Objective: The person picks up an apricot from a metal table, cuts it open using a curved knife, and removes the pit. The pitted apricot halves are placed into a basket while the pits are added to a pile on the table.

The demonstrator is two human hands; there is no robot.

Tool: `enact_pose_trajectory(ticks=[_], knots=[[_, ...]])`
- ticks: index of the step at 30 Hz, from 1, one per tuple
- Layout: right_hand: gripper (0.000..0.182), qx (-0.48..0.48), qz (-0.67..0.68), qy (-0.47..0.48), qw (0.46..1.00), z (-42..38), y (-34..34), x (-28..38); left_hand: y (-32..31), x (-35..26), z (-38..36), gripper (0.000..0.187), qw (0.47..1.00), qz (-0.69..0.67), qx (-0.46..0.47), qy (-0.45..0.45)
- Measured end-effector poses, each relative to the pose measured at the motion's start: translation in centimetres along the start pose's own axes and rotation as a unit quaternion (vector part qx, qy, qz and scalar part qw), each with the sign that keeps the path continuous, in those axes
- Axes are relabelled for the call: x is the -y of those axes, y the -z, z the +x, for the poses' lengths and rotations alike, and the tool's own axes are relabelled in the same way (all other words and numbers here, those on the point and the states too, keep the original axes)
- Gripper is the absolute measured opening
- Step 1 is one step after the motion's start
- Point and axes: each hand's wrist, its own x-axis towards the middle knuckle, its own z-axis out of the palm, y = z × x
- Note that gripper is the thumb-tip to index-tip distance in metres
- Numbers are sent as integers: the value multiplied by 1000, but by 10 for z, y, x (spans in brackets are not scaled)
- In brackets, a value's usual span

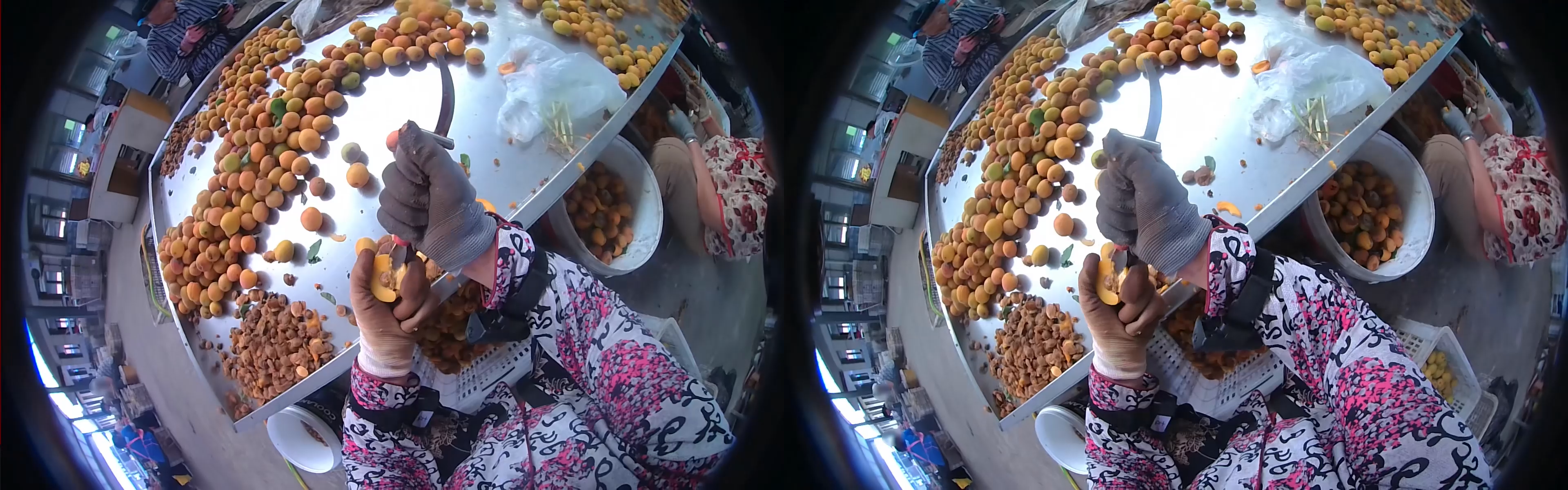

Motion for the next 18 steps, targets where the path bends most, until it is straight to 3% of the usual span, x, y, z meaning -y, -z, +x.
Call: enact_pose_trajectory(ticks=[2,4,5,6,7,8,9,10,12,13,14,16,18], knots=[[38,-9,40,-10,999,0,-3,0,-3,-1,-1,41,1000,1,12,0],[34,3,-87,17,996,0,0,-2,-3,1,-1,42,992,98,-63,-36],[22,14,-113,32,993,-4,2,-2,-1,-2,-3,31,987,132,-91,-26],[22,15,-114,33,993,-4,2,-7,-6,0,0,31,987,133,-89,-26],[15,45,-338,234,911,-3,1,-14,-14,6,4,31,974,139,-171,-54],[12,69,-529,410,740,-5,1,-21,-19,9,7,31,954,144,-251,-82],[19,47,-356,316,878,-18,-18,-21,-13,3,9,33,980,131,-141,-49],[19,46,-356,316,878,-15,-15,-22,-10,4,9,33,980,131,-141,-48],[20,50,-559,468,683,-2,-5,-23,-11,9,8,32,956,115,-259,-74],[19,43,-283,270,919,4,-6,-25,-5,6,7,35,970,114,-200,-80],[17,4,-65,70,995,-3,1,-15,-5,5,6,35,969,114,-202,-81],[22,-30,-13,28,999,6,-3,-7,-11,3,5,36,983,85,-140,-78],[25,-15,1,26,1000,8,-1,-8,-10,2,4,38,985,49,-147,-79]])
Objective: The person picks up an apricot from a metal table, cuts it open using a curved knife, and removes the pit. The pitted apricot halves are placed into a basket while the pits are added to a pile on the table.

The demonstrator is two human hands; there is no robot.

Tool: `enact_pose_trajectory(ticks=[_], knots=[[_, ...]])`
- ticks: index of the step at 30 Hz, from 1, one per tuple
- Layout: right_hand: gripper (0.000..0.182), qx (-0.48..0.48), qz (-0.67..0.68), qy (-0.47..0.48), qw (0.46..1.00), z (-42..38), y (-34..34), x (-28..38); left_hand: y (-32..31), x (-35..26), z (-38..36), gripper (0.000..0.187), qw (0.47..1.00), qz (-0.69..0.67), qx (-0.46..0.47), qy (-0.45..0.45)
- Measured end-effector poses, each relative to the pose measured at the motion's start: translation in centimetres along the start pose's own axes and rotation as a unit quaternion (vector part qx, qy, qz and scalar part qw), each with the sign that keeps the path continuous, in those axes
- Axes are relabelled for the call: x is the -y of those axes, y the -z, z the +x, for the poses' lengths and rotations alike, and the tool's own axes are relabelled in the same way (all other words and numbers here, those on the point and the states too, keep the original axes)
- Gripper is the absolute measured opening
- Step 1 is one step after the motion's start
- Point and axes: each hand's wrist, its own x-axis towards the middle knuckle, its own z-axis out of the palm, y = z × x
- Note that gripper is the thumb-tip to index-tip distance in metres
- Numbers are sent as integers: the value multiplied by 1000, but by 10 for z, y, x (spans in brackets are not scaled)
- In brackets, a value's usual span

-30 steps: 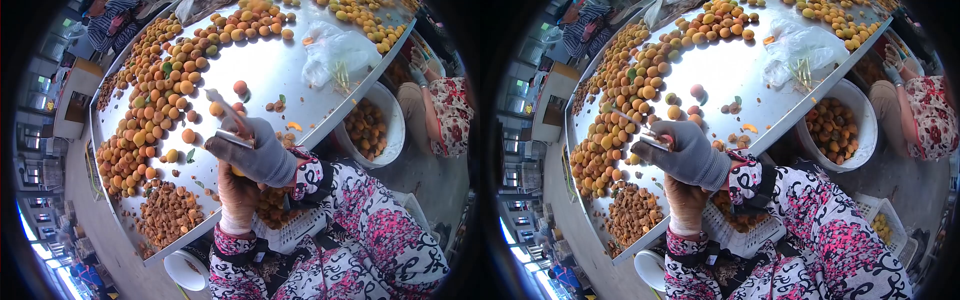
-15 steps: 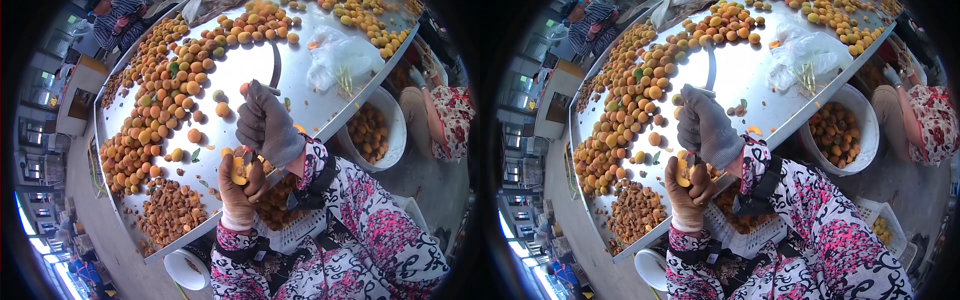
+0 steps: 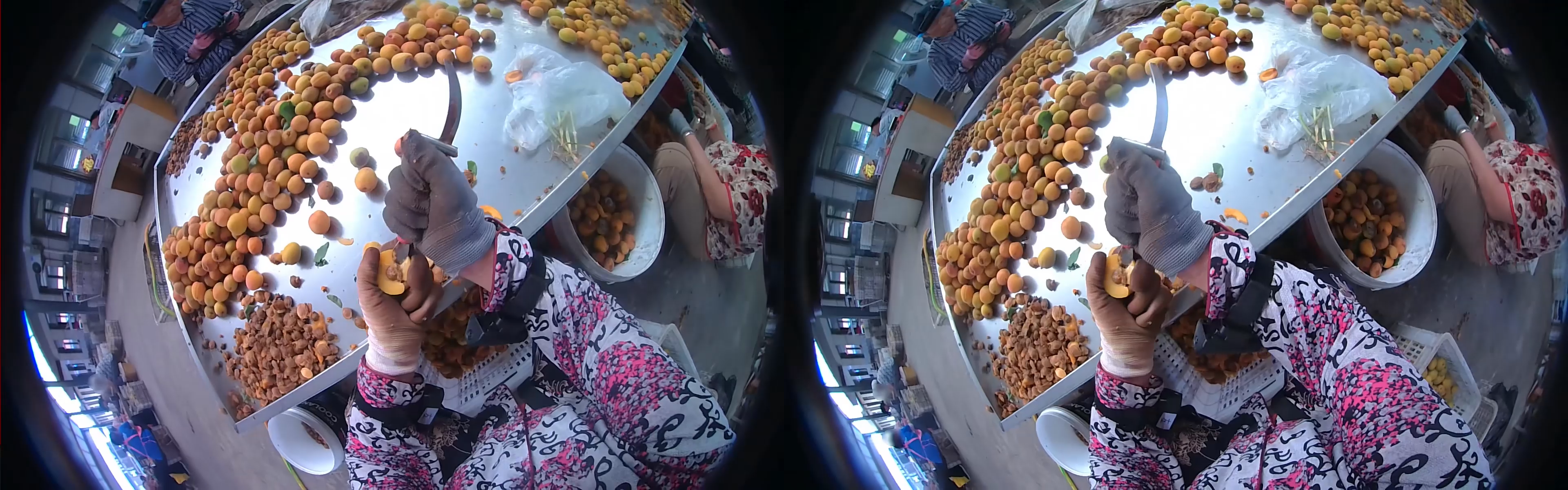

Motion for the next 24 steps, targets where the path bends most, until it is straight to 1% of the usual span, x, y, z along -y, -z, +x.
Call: enact_pose_trajectory(ticks=[1,2,3,5,6,7,8,9,10,11,12,13,14,15,16,18,19,20,22,23,24], knots=[[29,15,15,-1,1000,1,1,-1,4,-2,2,38,997,-29,68,24],[29,15,15,-3,1000,1,2,-2,8,-4,3,38,988,-58,135,49],[31,26,17,-8,999,1,2,-3,10,-4,3,38,988,-58,134,48],[32,37,19,-13,999,0,2,-3,13,-6,3,37,982,-51,171,55],[30,50,-20,-2,999,-2,1,-1,7,-4,1,37,982,-51,172,54],[29,62,-60,9,996,-3,0,0,-5,-1,-4,37,999,12,47,14],[29,63,-61,10,996,-3,-3,-6,-12,1,-7,36,994,75,-78,-27],[26,66,-191,177,963,-4,-8,-16,-11,-3,-2,37,995,93,32,-27],[25,66,-312,336,886,-6,-12,-21,-12,-1,-1,37,995,93,33,-27],[24,60,-340,208,915,-13,-9,-16,-16,3,0,38,996,68,-56,-26],[24,58,-338,208,916,-13,-7,-14,-21,4,-1,40,988,45,-146,-24],[23,49,-214,128,967,-10,-4,-13,-16,3,-1,40,988,45,-148,-24],[23,40,-84,46,995,-5,-2,-10,-9,-1,0,40,996,39,-78,1],[25,72,-49,12,996,-2,0,-2,-1,-3,0,40,999,34,-10,28],[25,73,-50,9,996,0,1,-2,5,-4,3,40,999,31,-11,26],[27,64,-43,-30,997,2,-3,-3,13,-8,7,40,991,-31,105,81],[26,93,-68,-15,993,-3,-7,-3,13,-8,7,40,991,-32,105,81],[26,93,-68,-17,993,-6,-11,-1,12,-9,7,40,988,-40,113,95],[42,118,-222,-29,967,-9,-19,4,11,-11,5,40,985,-47,121,110],[43,130,-191,-46,972,-8,-16,3,12,-11,4,40,984,-36,134,109],[43,131,-191,-46,972,-6,-13,3,11,-12,3,40,983,-25,147,108]])
